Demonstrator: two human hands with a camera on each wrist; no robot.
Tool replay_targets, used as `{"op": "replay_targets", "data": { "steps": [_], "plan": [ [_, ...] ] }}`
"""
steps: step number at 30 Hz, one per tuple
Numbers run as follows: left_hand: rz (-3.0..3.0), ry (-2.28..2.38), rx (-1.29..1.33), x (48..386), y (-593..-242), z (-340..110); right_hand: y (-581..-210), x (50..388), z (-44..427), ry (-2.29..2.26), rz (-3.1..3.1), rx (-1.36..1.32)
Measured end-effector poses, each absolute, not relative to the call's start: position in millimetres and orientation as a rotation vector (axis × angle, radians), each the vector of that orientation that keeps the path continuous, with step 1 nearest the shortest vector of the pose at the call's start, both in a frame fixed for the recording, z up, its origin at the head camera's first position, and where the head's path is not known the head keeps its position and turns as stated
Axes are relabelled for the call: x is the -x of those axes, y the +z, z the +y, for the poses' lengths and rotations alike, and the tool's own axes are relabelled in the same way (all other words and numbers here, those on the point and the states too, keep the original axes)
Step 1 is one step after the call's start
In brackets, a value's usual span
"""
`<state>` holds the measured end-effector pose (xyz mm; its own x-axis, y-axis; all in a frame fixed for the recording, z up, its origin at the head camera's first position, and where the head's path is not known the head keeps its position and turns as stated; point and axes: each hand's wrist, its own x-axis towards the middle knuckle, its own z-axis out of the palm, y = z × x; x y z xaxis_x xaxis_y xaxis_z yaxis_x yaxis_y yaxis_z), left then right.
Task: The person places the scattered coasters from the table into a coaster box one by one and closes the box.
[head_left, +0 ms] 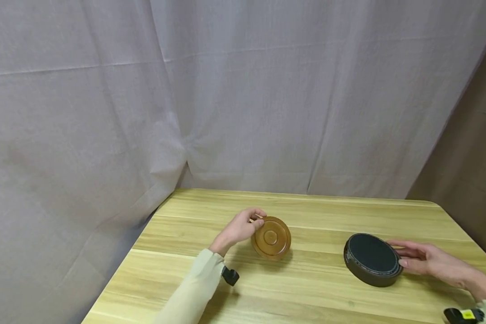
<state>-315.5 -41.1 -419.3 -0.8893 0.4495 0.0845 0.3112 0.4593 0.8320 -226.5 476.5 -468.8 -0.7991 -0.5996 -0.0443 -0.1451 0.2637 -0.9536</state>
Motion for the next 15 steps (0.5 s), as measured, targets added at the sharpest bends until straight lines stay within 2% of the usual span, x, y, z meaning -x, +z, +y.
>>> {"op": "replay_targets", "data": {
  "steps": [15],
  "plan": [
    [2.219,1.809,-0.495,319,-425,3,-469,226,478,-1.538,2.176,0.673]
  ]
}}
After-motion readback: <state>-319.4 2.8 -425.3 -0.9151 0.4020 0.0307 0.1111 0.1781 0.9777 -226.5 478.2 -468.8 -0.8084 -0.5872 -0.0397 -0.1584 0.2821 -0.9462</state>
